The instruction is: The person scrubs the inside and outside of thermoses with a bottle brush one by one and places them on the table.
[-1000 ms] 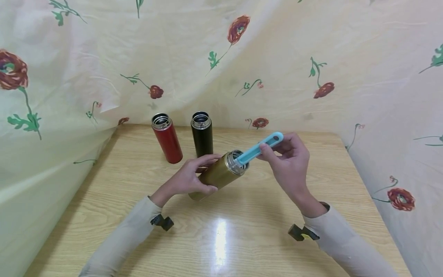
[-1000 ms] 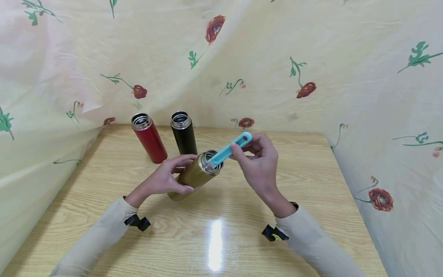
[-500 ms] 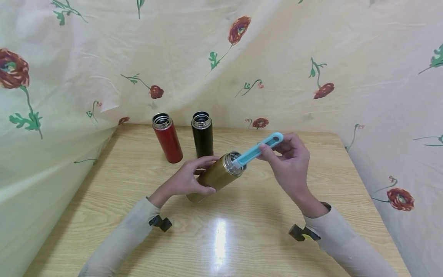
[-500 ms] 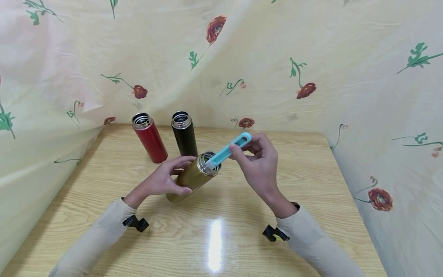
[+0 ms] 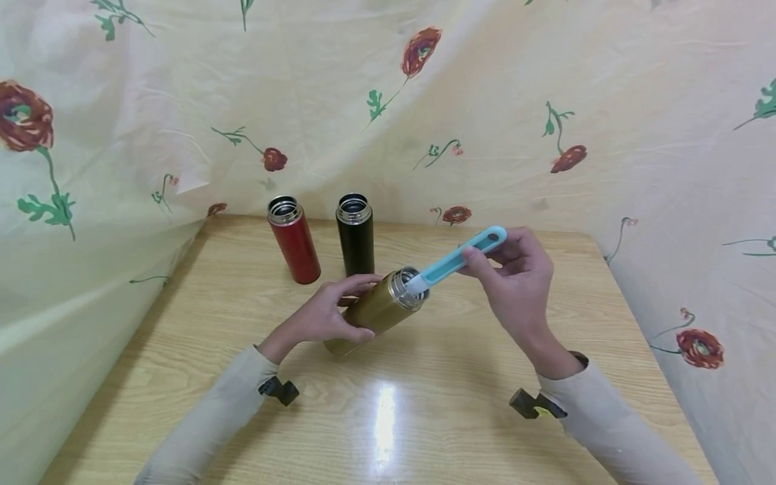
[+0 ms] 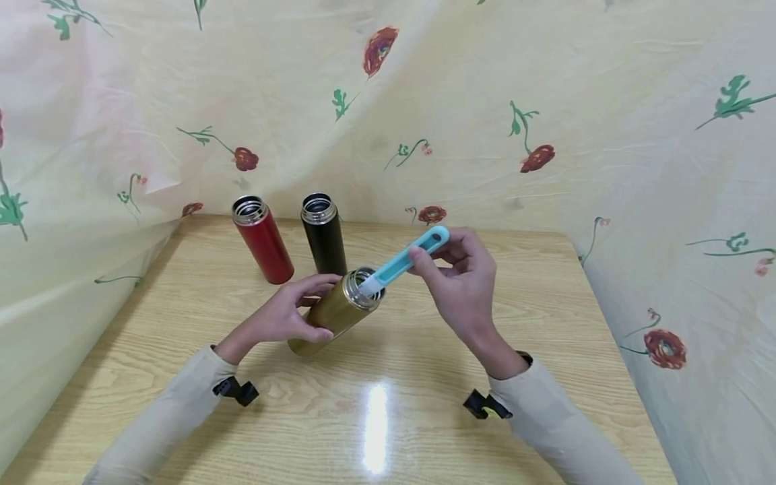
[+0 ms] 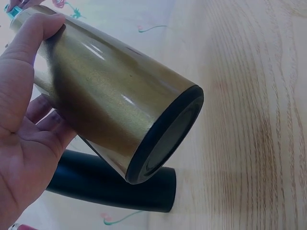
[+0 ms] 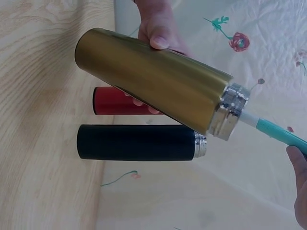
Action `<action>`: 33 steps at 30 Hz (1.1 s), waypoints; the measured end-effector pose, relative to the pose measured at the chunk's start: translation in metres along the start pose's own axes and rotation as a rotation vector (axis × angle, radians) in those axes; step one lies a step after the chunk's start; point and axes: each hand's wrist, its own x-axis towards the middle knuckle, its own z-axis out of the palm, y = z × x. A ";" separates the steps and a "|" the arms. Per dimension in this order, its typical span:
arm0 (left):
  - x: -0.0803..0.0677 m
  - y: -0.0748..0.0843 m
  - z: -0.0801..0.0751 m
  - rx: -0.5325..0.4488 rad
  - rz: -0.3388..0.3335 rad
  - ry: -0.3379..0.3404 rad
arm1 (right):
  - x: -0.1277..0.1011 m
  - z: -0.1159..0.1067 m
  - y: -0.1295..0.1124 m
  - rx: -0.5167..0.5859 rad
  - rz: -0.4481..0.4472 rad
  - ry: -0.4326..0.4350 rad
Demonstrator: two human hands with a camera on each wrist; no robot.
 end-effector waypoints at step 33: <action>-0.001 -0.004 0.002 -0.003 0.025 -0.014 | 0.009 -0.011 -0.020 0.032 -0.038 0.047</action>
